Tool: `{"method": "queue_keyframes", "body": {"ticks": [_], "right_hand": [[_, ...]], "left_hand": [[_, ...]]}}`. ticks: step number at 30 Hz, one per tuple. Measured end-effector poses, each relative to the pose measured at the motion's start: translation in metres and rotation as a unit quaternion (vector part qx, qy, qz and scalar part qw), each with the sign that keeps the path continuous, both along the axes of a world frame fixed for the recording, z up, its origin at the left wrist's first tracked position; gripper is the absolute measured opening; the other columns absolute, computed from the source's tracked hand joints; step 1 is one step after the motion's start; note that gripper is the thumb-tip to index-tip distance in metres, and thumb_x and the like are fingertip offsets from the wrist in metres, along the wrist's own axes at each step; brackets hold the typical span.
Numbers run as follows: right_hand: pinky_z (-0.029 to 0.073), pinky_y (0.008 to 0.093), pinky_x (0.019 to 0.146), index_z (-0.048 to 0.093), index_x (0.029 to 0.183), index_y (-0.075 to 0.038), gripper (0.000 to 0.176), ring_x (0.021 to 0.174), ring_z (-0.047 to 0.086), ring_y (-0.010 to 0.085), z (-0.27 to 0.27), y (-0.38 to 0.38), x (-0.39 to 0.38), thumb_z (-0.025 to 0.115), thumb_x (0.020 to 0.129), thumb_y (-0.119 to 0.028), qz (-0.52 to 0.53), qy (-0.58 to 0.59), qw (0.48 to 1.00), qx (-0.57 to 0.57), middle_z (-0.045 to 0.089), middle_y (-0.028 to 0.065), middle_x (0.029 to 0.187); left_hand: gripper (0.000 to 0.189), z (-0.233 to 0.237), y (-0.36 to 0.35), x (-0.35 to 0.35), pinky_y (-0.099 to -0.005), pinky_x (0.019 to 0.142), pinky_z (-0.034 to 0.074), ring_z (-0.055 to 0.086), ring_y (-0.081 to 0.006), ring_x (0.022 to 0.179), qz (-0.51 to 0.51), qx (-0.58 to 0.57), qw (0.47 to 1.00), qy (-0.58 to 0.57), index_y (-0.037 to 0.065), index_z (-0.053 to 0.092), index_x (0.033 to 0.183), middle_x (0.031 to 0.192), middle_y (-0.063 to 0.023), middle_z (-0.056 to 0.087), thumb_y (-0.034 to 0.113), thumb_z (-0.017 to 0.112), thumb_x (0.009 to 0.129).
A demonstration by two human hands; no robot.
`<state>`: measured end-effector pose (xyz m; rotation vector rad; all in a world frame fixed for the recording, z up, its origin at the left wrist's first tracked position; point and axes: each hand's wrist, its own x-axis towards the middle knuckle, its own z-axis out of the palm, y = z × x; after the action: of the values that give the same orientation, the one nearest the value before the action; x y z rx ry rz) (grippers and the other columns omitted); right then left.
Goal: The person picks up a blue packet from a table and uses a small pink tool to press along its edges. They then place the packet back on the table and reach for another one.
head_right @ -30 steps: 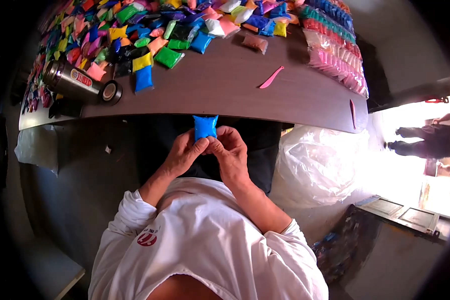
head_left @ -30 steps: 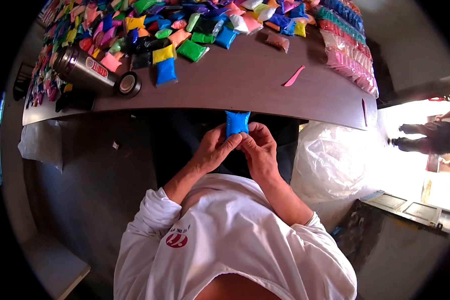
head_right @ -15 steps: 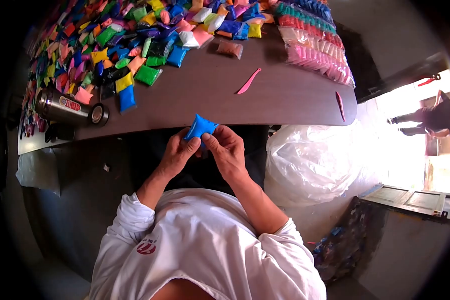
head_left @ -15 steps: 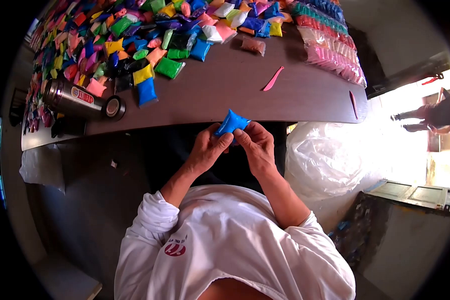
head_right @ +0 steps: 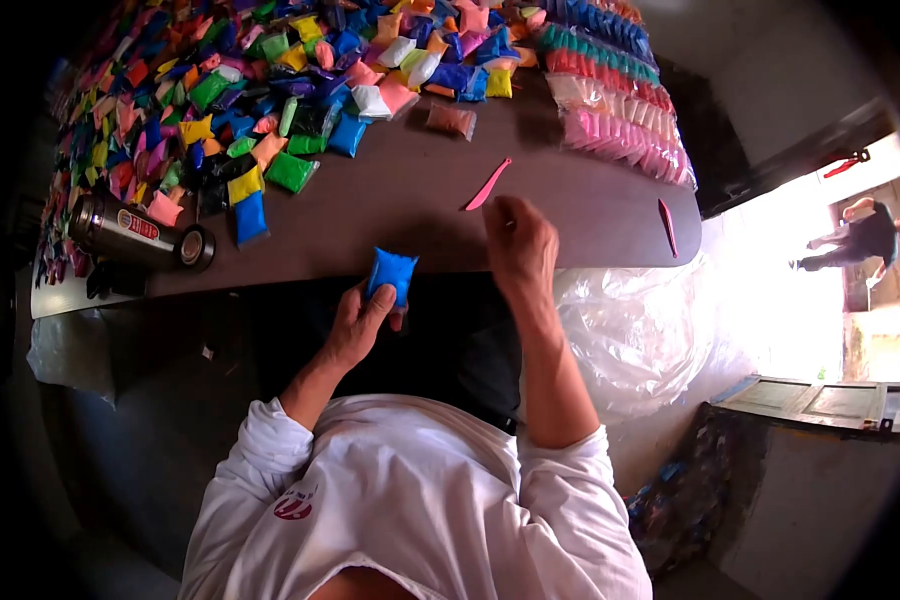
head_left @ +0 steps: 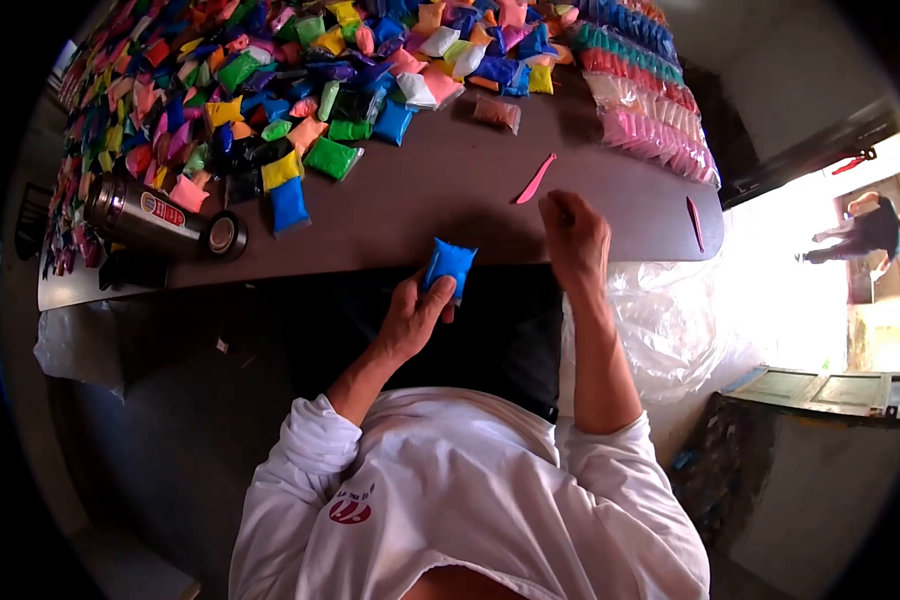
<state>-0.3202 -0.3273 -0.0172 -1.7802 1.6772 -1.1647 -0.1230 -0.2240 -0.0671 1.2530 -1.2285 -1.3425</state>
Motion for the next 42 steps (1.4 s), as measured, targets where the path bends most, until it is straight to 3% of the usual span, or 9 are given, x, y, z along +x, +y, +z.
{"method": "queue_keyframes", "body": {"ticks": [3,6,15,20,21,27,36,40,42], "right_hand": [[0.049,0.0408,0.070,0.066,0.087,-0.002,0.034,0.078,0.064,0.0357,0.003,-0.037,-0.008,0.065,0.080,-0.036,0.015,0.212,0.973,0.087,0.066,0.0199,0.081],[0.049,0.0441,0.071,0.067,0.083,-0.003,0.039,0.081,0.063,0.0375,-0.003,-0.058,-0.006,0.065,0.077,-0.041,0.002,0.295,0.952,0.087,0.066,0.0195,0.083],[0.050,0.0429,0.079,0.069,0.093,-0.005,0.035,0.091,0.063,0.0366,0.002,-0.089,-0.002,0.062,0.076,-0.034,0.103,0.294,0.918,0.245,0.066,0.0206,0.090],[0.051,0.0424,0.078,0.070,0.086,-0.006,0.034,0.088,0.065,0.0350,0.014,-0.069,0.010,0.062,0.070,-0.035,0.119,0.373,0.899,0.197,0.067,0.0199,0.086],[0.051,0.0435,0.072,0.070,0.081,-0.005,0.033,0.075,0.065,0.0358,0.012,-0.067,0.007,0.064,0.070,-0.035,0.145,0.367,0.905,0.158,0.066,0.0184,0.077],[0.051,0.0448,0.072,0.068,0.081,-0.003,0.024,0.078,0.064,0.0363,0.008,-0.063,0.009,0.058,0.073,-0.023,0.207,0.414,0.885,0.059,0.066,0.0191,0.078],[0.049,0.0489,0.069,0.064,0.083,-0.001,0.024,0.077,0.062,0.0407,-0.020,-0.121,0.026,0.056,0.078,-0.023,0.047,0.247,0.968,-0.020,0.063,0.0248,0.078],[0.048,0.0483,0.070,0.065,0.083,-0.003,0.024,0.080,0.061,0.0400,-0.006,-0.131,0.042,0.056,0.081,-0.025,0.047,0.171,0.984,-0.022,0.062,0.0243,0.080],[0.048,0.0479,0.070,0.065,0.083,-0.005,0.023,0.080,0.061,0.0395,-0.017,-0.128,0.046,0.057,0.082,-0.026,0.147,0.193,0.970,-0.022,0.063,0.0217,0.081]], "left_hand": [[0.048,-0.005,0.001,-0.003,-0.0240,0.060,0.041,0.052,-0.0092,0.061,0.006,0.003,1.000,0.008,0.006,0.056,0.079,0.067,-0.0023,0.056,0.051,0.047,0.093],[0.048,-0.017,0.002,-0.003,-0.0229,0.056,0.040,0.051,-0.0085,0.058,0.025,0.006,0.999,0.024,0.008,0.055,0.077,0.062,-0.0012,0.054,0.053,0.048,0.092],[0.050,-0.023,0.001,-0.003,-0.0222,0.052,0.039,0.052,-0.0085,0.055,0.057,0.022,0.997,0.053,0.009,0.054,0.076,0.059,-0.0009,0.054,0.056,0.048,0.090],[0.049,-0.018,0.003,-0.004,-0.0225,0.054,0.042,0.054,-0.0090,0.056,0.078,0.037,0.995,0.055,0.009,0.056,0.079,0.063,-0.0013,0.056,0.056,0.050,0.089],[0.049,-0.017,0.003,-0.004,-0.0225,0.054,0.043,0.054,-0.0090,0.056,0.076,0.038,0.995,0.051,0.009,0.056,0.079,0.064,-0.0015,0.057,0.057,0.051,0.088],[0.052,-0.011,0.004,-0.008,-0.0220,0.057,0.043,0.054,-0.0082,0.057,0.089,0.056,0.994,0.029,0.012,0.054,0.078,0.065,-0.0008,0.057,0.063,0.047,0.087],[0.051,-0.007,0.001,-0.006,-0.0234,0.055,0.041,0.052,-0.0104,0.056,0.075,0.041,0.996,0.015,0.009,0.054,0.078,0.063,-0.0020,0.055,0.058,0.047,0.090],[0.050,-0.010,0.003,-0.007,-0.0238,0.055,0.041,0.052,-0.0107,0.056,0.086,0.061,0.994,0.030,0.008,0.054,0.079,0.064,-0.0024,0.056,0.057,0.048,0.089],[0.050,-0.011,0.003,-0.008,-0.0241,0.055,0.041,0.052,-0.0106,0.056,0.080,0.055,0.995,0.034,0.008,0.054,0.080,0.065,-0.0024,0.056,0.057,0.048,0.089]]}}
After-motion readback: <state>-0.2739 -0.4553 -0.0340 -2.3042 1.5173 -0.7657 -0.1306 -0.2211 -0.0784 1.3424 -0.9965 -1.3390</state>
